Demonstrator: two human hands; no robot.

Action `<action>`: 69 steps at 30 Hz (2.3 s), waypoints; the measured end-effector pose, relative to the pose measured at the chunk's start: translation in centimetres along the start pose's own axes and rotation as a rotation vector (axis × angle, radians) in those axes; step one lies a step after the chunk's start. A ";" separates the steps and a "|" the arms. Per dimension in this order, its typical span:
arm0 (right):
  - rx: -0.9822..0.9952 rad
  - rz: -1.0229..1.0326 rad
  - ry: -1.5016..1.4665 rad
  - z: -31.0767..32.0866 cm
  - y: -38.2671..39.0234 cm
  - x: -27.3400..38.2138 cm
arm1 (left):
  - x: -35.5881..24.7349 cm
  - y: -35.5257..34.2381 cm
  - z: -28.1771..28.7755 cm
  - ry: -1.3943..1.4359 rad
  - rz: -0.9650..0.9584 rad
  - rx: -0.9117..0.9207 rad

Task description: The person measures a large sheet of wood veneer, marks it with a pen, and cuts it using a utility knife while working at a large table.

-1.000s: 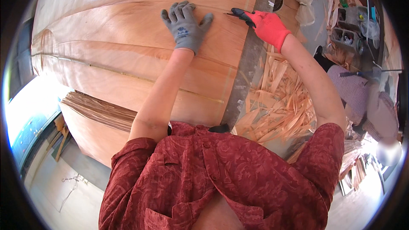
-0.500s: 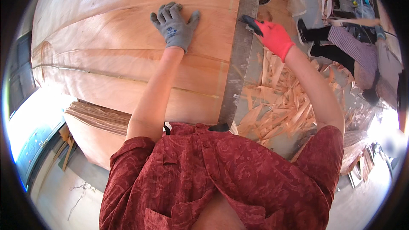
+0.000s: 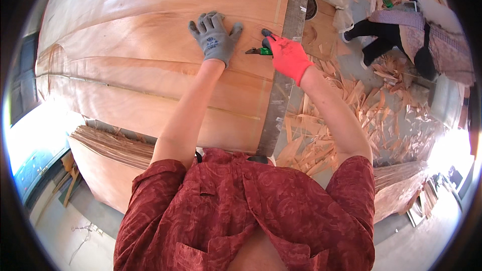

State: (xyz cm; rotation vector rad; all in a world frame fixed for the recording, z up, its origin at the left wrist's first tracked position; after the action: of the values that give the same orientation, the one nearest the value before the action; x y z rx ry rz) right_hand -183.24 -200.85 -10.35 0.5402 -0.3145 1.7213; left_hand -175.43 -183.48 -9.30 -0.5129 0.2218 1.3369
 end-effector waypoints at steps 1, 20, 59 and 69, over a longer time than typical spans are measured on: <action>0.051 -0.047 0.034 -1.2 -0.1 -0.5 | 0.2 0.0 0.1 0.005 0.002 -0.005; 0.081 -0.050 0.452 -1.5 0.3 0.4 | 8.9 0.9 3.7 -0.209 -0.148 0.213; 0.210 -0.034 0.462 -1.9 0.6 0.8 | 34.6 -7.5 14.5 -0.819 -0.140 0.343; 0.004 0.007 0.355 -1.1 0.6 1.1 | 23.9 -1.4 11.6 -0.392 -0.281 0.106</action>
State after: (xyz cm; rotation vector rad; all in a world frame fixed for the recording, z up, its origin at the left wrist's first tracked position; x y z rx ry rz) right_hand -184.23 -199.50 -10.68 0.2284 -0.0592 1.7866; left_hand -170.13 -157.44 -9.35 -0.1770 -0.1006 1.1168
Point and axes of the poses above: each hand's wrist, its own y-axis away from the middle knuckle, its own z-axis out of the back of the hand, x = y × z, the point moved 9 cm from there along -y, towards the middle knuckle, and after that the axes turned 7 degrees about y, right-handed, at the moved point
